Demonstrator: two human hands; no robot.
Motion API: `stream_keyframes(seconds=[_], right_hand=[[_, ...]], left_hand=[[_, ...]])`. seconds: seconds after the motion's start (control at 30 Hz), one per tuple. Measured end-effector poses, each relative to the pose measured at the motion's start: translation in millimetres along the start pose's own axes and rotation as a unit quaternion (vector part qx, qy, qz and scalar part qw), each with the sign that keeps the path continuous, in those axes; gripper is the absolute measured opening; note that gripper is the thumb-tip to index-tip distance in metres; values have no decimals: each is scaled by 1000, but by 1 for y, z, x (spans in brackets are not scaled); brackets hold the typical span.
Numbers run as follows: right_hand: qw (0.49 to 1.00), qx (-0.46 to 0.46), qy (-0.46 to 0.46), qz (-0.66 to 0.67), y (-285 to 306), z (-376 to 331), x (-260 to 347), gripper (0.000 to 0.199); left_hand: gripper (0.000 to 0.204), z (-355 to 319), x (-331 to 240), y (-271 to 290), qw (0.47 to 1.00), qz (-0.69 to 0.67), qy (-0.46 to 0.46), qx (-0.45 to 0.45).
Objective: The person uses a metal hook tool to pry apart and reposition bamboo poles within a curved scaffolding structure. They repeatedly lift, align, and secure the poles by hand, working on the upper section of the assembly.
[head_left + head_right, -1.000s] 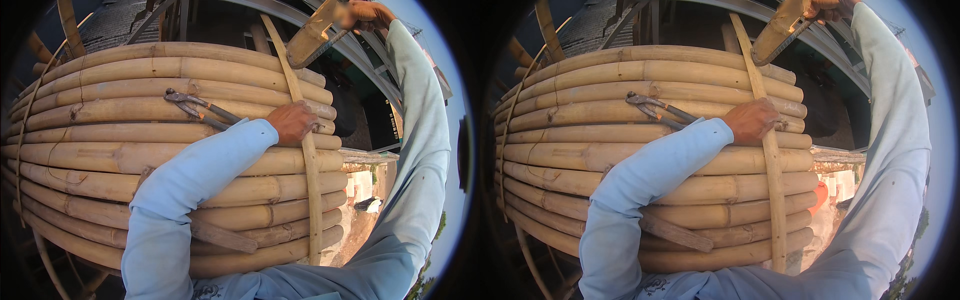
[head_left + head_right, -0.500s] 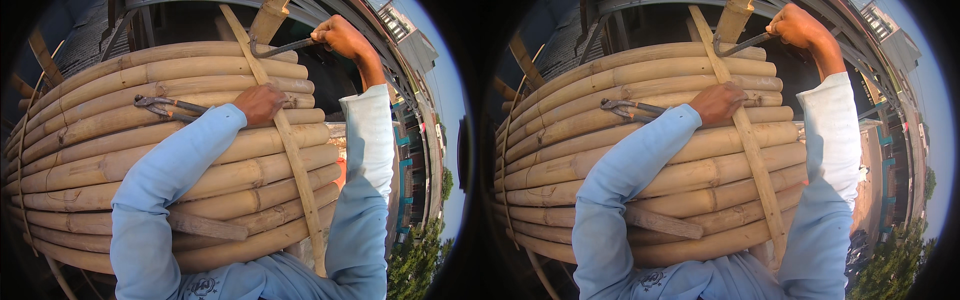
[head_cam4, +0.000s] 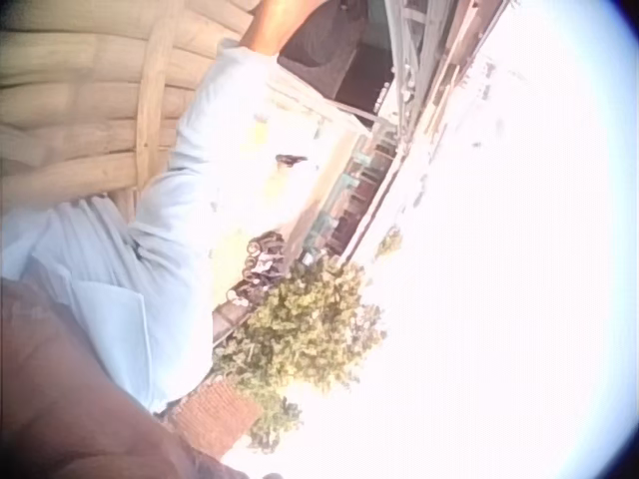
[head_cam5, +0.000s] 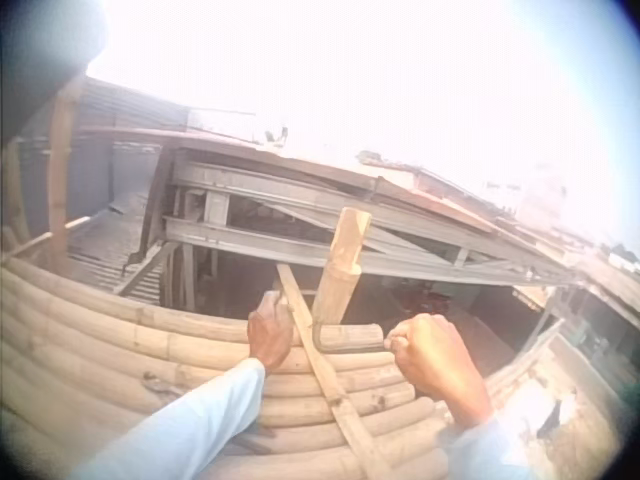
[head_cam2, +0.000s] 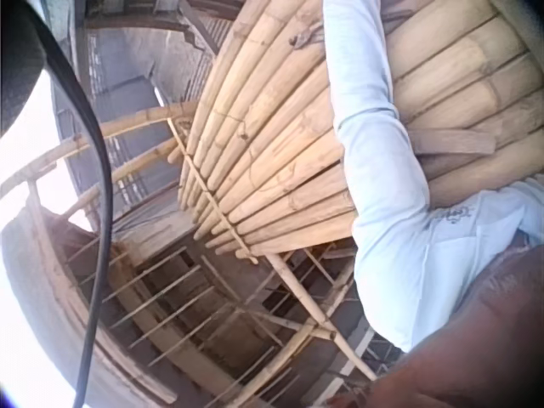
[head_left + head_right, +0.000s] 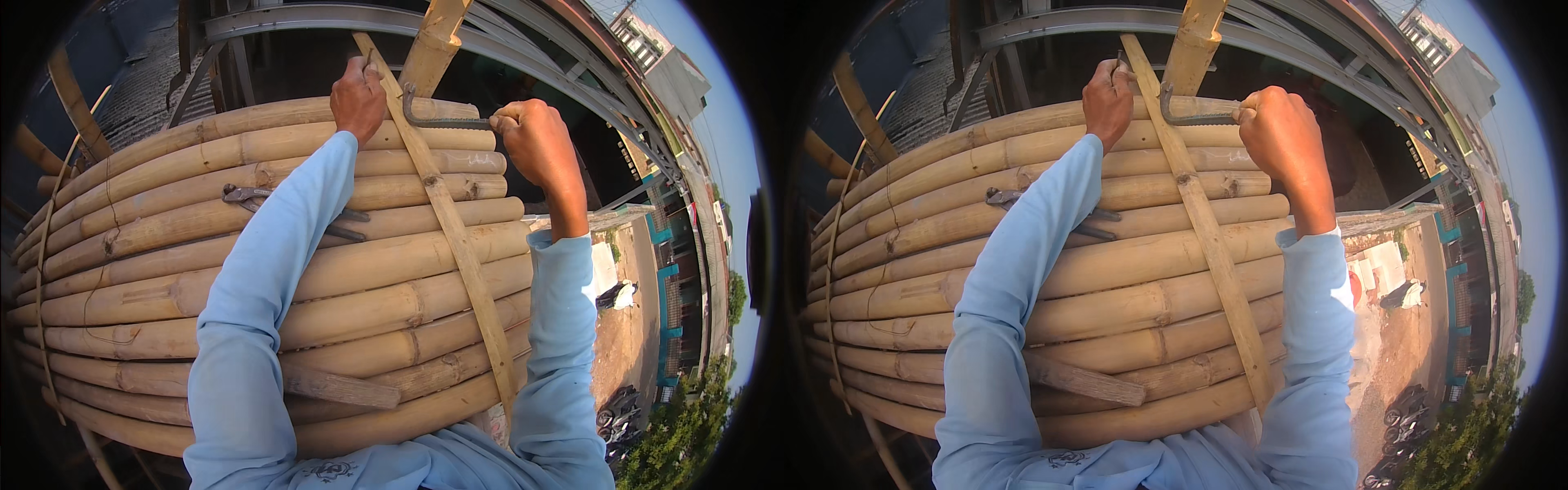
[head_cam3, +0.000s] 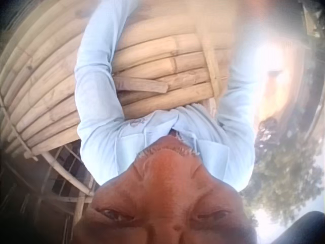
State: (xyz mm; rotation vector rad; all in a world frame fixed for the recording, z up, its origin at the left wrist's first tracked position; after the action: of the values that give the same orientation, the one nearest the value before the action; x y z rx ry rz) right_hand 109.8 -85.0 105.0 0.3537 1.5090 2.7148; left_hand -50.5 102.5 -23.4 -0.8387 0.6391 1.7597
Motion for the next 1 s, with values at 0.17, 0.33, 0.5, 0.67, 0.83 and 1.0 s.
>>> stream_keyframes(seconds=[0.17, 0.33, 0.5, 0.67, 0.83, 1.0], right_hand=[[999, -35, 8, -8, -1, 2, 5, 18], [999, -47, -3, 25, -7, -20, 6, 20], [996, -44, -67, -31, -8, -52, 30, 24], [996, -83, -42, 4, -27, -65, 37, 21], [990, -79, -103, 63, -20, -97, -4, 22], [991, -61, -64, 96, 40, -73, -2, 23]], left_hand=[[35, 74, 76, -50, 958, 181, -82, 209], [38, 45, 73, -58, 920, 244, -12, 306], [39, 44, 74, -54, 911, 280, -44, 298], [39, 51, 80, -44, 921, 256, -66, 285], [34, 42, 65, -63, 913, 305, -14, 272], [36, 39, 60, -32, 974, 152, 27, 168]])
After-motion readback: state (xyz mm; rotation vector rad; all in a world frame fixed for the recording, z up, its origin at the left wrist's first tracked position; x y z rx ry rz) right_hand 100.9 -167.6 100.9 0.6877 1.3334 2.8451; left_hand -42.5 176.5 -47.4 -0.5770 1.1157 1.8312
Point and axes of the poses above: each hand's wrist, its own z-axis towards the middle knuckle, its own y-axis out of the back of the hand, x = y × z, the point moved 1 cm from there along z, towards the middle knuckle, and after that the axes turned 9 degrees about -x, right-handed, at the moved point
